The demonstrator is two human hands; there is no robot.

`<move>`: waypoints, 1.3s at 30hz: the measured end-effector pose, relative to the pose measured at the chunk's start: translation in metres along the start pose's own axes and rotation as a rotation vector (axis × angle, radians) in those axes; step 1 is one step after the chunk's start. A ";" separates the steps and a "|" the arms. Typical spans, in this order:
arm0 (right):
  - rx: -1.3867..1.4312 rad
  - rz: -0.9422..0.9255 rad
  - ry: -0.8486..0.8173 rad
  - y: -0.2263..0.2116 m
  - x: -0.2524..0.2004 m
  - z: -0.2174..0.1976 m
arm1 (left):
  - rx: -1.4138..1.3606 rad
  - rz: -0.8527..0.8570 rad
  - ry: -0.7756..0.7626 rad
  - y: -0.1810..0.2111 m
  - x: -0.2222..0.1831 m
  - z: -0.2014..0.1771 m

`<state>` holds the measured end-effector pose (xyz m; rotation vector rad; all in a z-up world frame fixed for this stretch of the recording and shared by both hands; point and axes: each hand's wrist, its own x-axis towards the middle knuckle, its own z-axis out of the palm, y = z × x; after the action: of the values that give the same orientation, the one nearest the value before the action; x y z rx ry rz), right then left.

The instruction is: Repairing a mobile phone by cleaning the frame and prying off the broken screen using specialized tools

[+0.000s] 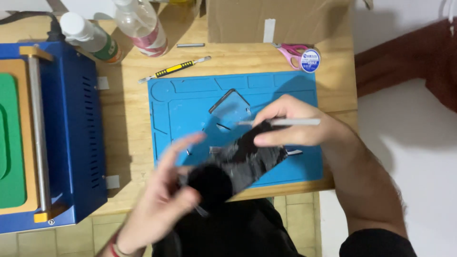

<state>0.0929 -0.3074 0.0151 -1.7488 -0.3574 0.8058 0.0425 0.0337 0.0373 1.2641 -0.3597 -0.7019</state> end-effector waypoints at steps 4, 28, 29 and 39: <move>0.469 -0.060 0.287 0.013 0.007 0.008 | -0.615 0.167 0.251 -0.008 0.010 -0.011; 0.364 -0.548 0.661 0.021 0.030 0.071 | -0.212 0.565 0.454 -0.018 0.131 -0.004; 0.332 -0.614 0.638 0.013 0.032 0.069 | -0.199 0.561 0.468 -0.026 0.137 -0.007; 0.582 -0.529 0.808 0.010 0.023 0.025 | -0.301 0.380 0.441 -0.059 0.140 -0.011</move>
<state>0.0905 -0.2787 -0.0059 -1.2046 -0.0136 -0.1984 0.1362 -0.0583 -0.0394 0.9909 -0.1163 -0.1355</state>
